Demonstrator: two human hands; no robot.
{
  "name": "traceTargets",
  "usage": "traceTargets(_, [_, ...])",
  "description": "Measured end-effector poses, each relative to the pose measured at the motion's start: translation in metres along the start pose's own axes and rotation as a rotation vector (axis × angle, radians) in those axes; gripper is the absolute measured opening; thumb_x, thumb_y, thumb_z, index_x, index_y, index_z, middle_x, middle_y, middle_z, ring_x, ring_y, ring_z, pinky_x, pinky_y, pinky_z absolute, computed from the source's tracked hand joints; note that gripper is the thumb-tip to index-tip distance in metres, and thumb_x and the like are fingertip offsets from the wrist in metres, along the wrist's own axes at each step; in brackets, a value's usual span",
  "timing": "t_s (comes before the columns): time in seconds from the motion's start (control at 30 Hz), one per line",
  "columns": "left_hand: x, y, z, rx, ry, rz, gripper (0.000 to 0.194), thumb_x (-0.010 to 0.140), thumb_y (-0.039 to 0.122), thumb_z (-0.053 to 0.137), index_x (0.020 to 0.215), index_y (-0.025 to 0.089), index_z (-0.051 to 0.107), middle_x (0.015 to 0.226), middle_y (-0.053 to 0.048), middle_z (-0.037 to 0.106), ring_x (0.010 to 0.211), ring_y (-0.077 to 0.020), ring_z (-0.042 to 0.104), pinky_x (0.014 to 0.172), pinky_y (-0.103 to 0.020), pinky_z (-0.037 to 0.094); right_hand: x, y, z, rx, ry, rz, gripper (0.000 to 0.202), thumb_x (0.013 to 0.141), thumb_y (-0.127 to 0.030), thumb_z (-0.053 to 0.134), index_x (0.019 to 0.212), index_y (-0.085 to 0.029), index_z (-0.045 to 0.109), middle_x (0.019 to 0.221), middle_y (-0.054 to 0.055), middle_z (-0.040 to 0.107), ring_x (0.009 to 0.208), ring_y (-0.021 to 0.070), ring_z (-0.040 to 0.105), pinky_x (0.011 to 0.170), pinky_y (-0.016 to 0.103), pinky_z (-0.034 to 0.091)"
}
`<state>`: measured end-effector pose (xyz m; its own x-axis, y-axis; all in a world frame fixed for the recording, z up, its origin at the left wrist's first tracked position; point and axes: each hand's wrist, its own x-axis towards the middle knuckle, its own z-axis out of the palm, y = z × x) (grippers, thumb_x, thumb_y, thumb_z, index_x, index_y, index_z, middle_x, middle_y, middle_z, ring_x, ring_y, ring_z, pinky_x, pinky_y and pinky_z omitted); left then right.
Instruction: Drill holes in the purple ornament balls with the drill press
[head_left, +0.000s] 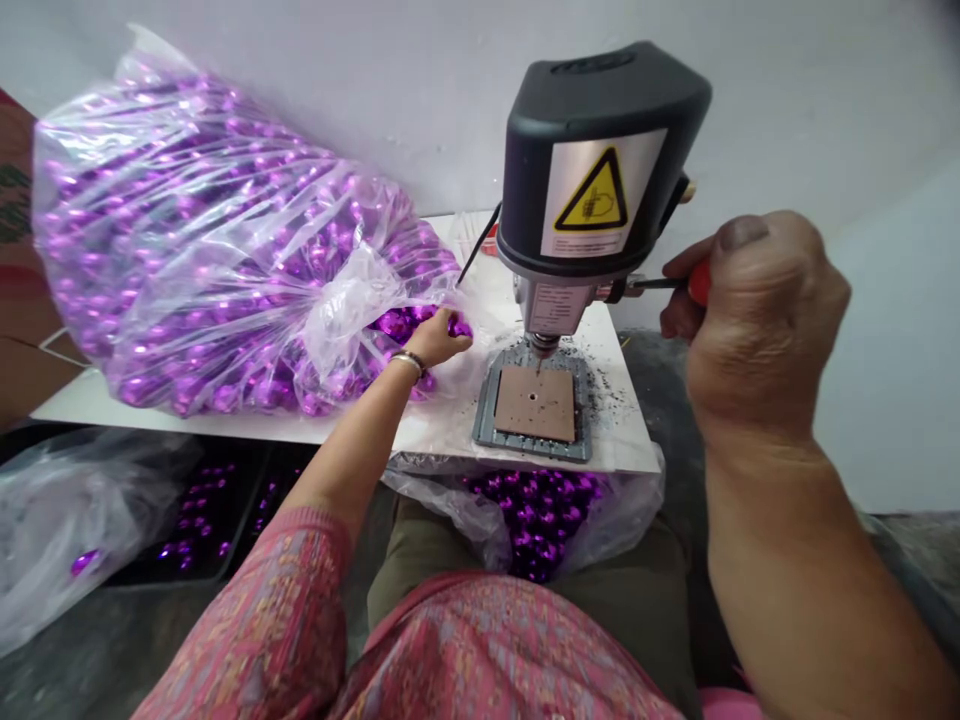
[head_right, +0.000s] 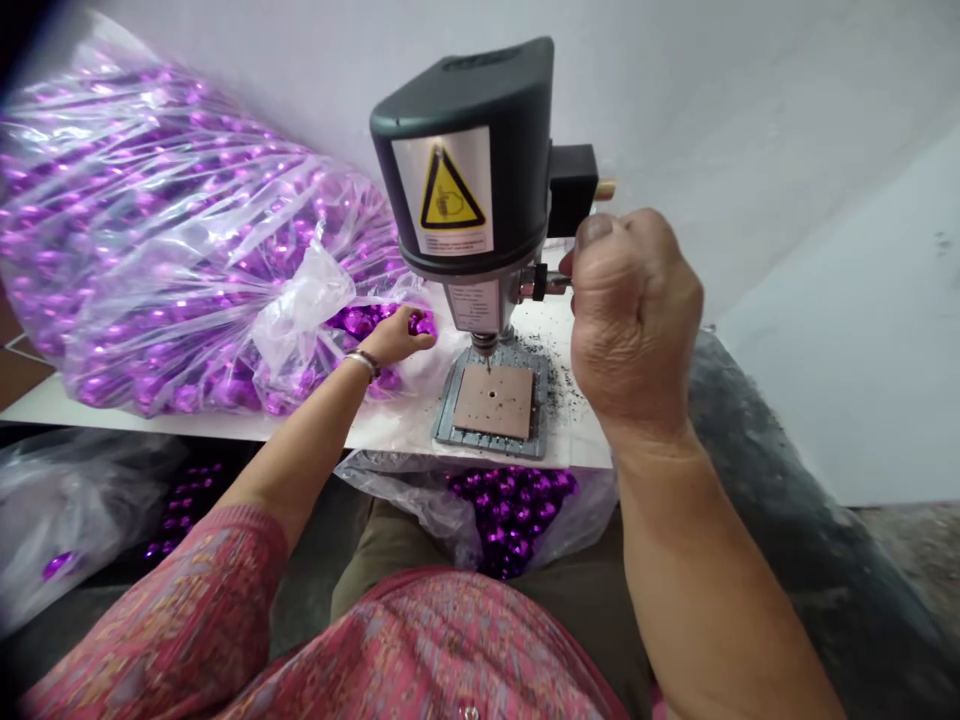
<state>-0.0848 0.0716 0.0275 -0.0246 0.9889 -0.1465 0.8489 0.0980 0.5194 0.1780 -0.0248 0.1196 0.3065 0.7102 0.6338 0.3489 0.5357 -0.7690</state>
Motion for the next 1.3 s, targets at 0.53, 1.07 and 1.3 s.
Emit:
traceTargets(0.53, [-0.063,0.024,0.055,-0.619,-0.275,0.083,0.053,0.079,0.026,0.078,0.129,0.016,0.062,0.093,-0.002,0.072,0.059,-0.0071,0.059,0.058,-0.022,0.048,0.005,0.004,0.004,0.052,-0.025,-0.062,0.033,0.096,-0.046,0.039,0.077,-0.019,0.039,0.072,0.0,0.045,0.069,0.0055,0.043,0.06,0.02,0.036])
traceTargets(1.07, [-0.063,0.048,0.063,-0.102,-0.15,0.329,0.063,0.073,0.033,0.079,0.13,0.01,0.068,0.108,-0.007,0.074,0.096,-0.0221,0.066,0.092,-0.032,0.051,0.001,-0.005,0.004,0.094,-0.058,-0.024,0.028,0.1,-0.037,0.041,0.081,-0.016,0.039,0.076,-0.003,0.048,0.066,-0.0009,0.045,0.057,0.01,0.043])
traceTargets(1.3, [-0.063,0.054,0.076,-0.252,-0.147,0.298,0.064,0.068,0.029,0.082,0.128,0.012,0.067,0.109,-0.005,0.073,0.096,-0.0201,0.064,0.091,-0.03,0.051,0.0,-0.011,0.0,0.128,-0.09,0.031,0.024,0.097,-0.033,0.046,0.078,-0.019,0.038,0.072,-0.004,0.047,0.056,0.0004,0.043,0.051,0.016,0.037])
